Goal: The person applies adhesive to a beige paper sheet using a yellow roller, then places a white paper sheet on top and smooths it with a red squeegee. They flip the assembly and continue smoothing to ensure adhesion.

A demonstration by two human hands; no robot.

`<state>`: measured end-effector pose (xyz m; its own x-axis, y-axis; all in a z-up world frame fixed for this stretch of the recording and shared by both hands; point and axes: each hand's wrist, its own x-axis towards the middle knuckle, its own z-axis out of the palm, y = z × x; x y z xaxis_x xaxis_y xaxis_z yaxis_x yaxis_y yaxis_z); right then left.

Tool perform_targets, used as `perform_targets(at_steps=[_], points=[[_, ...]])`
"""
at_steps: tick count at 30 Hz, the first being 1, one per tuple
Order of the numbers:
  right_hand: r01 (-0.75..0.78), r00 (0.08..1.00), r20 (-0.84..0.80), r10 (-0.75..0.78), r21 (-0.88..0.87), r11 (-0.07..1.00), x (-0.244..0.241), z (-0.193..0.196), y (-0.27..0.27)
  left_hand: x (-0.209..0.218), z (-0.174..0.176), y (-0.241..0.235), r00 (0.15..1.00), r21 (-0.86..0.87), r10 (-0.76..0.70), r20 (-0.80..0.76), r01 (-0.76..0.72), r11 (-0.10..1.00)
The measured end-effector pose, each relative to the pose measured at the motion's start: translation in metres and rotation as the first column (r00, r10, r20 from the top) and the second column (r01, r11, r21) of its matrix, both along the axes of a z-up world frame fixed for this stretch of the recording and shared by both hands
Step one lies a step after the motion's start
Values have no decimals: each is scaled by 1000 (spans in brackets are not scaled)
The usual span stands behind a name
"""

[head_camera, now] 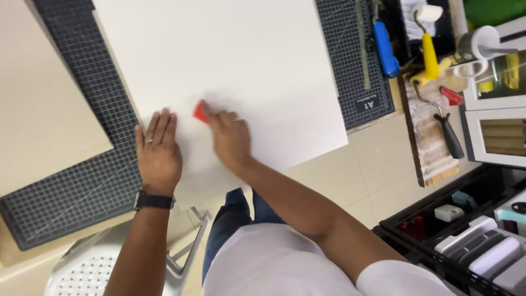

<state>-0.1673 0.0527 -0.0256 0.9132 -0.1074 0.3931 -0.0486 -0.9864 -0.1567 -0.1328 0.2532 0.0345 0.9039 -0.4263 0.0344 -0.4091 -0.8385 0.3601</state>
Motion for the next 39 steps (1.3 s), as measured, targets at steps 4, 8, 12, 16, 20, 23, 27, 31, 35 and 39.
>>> perform_targets(at_steps=[4, 8, 12, 16, 20, 23, 27, 31, 35, 39], points=[[316, 921, -163, -353, -213, 924, -28, 10, -153, 1, 3, 2, 1000, 22, -2, -14, 3, 1000], [690, 697, -56, -715, -216, 690, -64, -4, -287, 4, -2, 6, 998, 34, -31, 60, 29, 999], [681, 732, 35, -680, 1, 733, -40, 10, -267, 5, -8, -1, 996, 53, -32, 85, 28, 998], [376, 925, 38, -377, 40, 926, -17, 6, -105, -9, -4, 2, 1000, 43, 12, -18, -11, 999], [74, 997, 15, -73, -108, 991, -20, 10, -62, -1, -8, 7, 997, 72, 0, -73, 5, 997], [412, 907, 25, -421, -260, 873, -52, -73, -233, -1, -16, 10, 999, 58, -29, -22, 30, 998], [582, 794, -35, -607, -250, 774, -60, -24, -312, -37, -17, 2, 998, 12, 12, 59, -13, 1000], [-69, 996, 55, 67, 37, 997, 8, 39, -171, -91, -14, -19, 997, 40, -59, 43, 57, 998], [-673, 712, -219, 667, 59, 737, 6, 8, -25, -128, -12, -21, 998, 21, -66, -9, 66, 998], [-745, 666, -92, 741, -138, 652, 143, 0, -14, -132, 8, -20, 994, 76, 24, -109, -16, 997]])
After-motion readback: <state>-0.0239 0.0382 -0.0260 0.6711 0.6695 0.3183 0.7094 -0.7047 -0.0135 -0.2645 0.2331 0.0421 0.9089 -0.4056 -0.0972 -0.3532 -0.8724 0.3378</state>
